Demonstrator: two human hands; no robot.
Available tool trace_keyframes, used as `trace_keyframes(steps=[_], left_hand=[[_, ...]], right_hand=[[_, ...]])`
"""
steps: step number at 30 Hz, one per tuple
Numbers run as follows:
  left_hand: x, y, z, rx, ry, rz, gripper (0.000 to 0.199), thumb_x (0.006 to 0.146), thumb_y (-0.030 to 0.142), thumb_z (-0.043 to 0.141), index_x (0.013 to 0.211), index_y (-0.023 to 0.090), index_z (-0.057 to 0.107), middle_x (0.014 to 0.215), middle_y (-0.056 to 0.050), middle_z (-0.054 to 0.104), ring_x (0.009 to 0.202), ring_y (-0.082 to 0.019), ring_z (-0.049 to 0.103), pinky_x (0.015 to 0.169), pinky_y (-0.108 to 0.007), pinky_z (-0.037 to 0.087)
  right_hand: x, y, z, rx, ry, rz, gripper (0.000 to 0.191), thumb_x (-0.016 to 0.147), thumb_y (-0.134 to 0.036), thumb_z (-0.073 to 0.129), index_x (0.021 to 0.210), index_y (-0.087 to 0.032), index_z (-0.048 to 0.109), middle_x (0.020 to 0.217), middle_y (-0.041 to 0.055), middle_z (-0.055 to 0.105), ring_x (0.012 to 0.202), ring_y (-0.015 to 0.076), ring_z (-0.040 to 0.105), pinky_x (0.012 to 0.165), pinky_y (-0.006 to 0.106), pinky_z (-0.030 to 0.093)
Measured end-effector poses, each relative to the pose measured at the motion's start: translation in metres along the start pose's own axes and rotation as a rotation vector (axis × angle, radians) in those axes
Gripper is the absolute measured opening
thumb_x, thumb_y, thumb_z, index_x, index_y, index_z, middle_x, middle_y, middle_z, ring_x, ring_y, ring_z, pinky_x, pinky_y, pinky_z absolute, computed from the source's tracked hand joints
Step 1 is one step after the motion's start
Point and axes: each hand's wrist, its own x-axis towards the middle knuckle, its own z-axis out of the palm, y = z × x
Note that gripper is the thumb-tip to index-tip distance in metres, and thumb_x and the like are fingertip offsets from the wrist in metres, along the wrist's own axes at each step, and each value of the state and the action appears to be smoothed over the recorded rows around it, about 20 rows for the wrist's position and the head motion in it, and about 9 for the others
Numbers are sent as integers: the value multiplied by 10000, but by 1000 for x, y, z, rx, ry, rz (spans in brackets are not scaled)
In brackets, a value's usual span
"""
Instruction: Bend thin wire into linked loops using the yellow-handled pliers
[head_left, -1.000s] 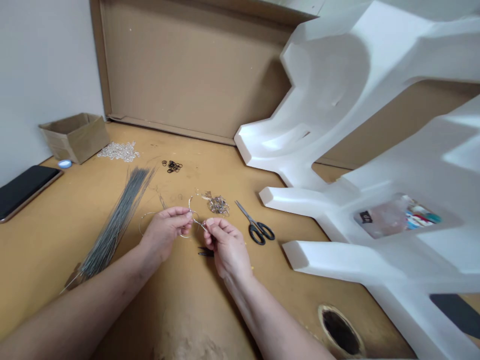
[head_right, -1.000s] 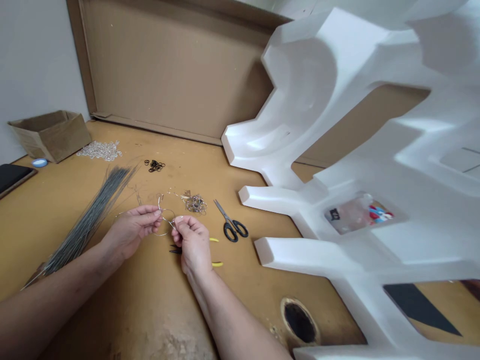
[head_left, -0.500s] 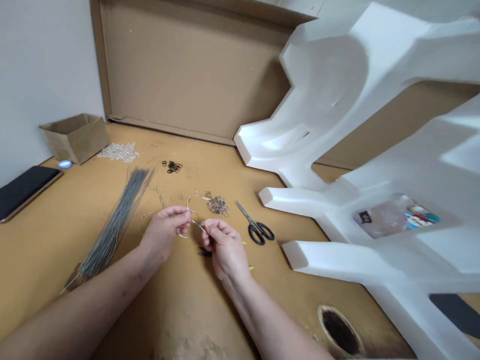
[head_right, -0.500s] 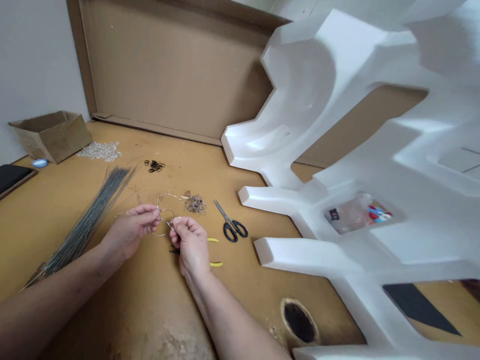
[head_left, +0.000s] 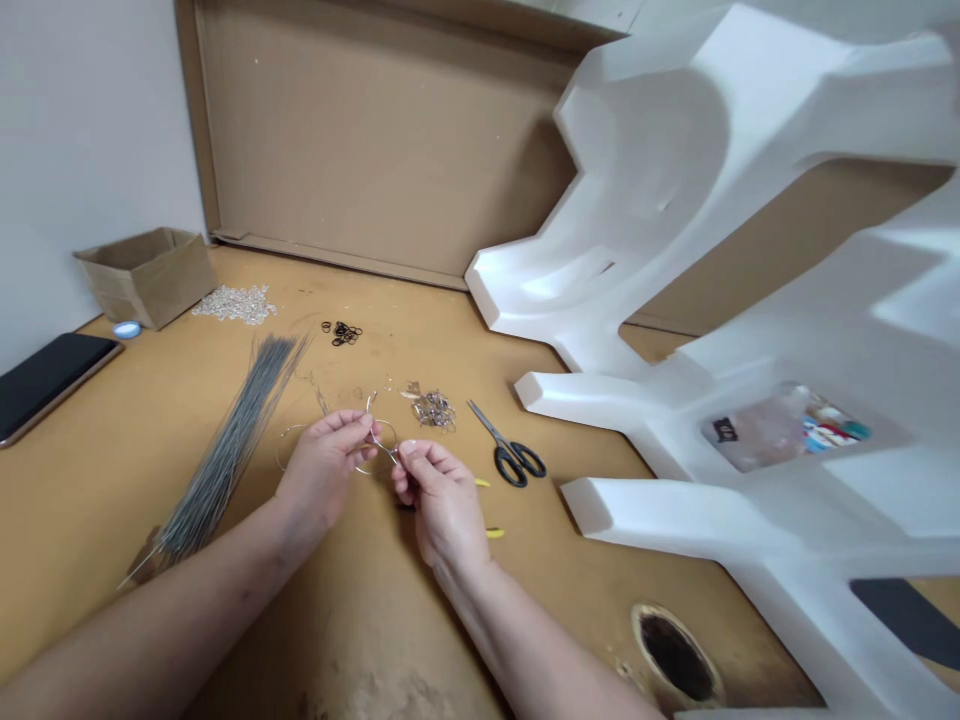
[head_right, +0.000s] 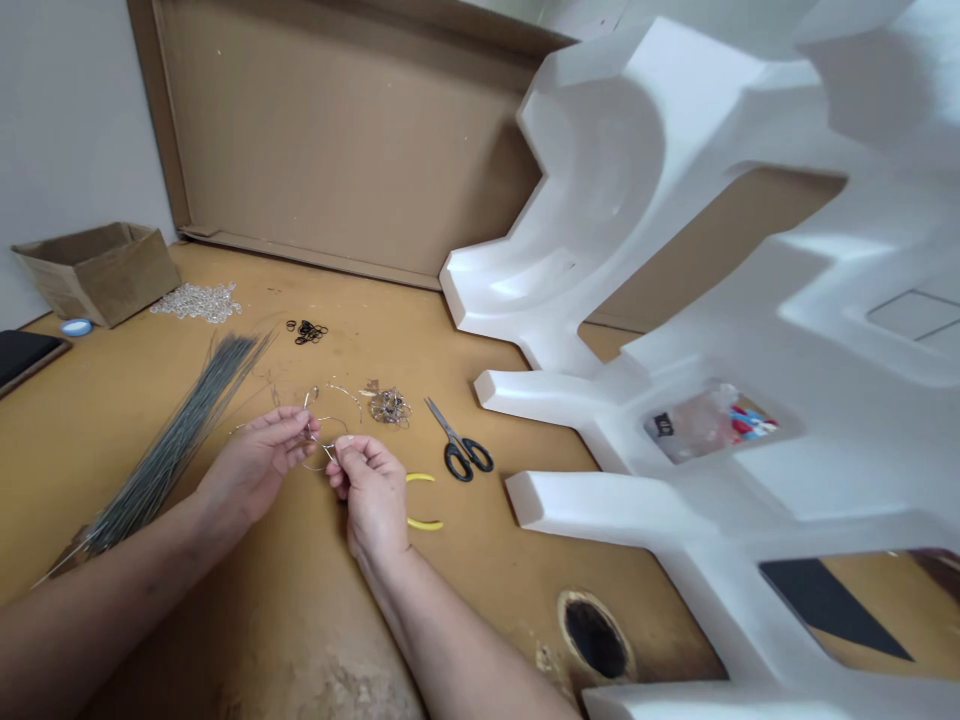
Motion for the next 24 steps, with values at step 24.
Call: trace_keyframes(steps=[24], left_hand=[[8, 30, -10, 460, -330, -304, 163, 536, 188, 678, 502, 117, 536, 442, 12, 536, 392, -55, 462, 425, -175, 345]], right_hand=[[28, -19, -23, -324, -326, 109, 444, 670, -552, 554, 538, -137, 641, 528, 23, 598, 512, 94, 498, 505, 231, 306]])
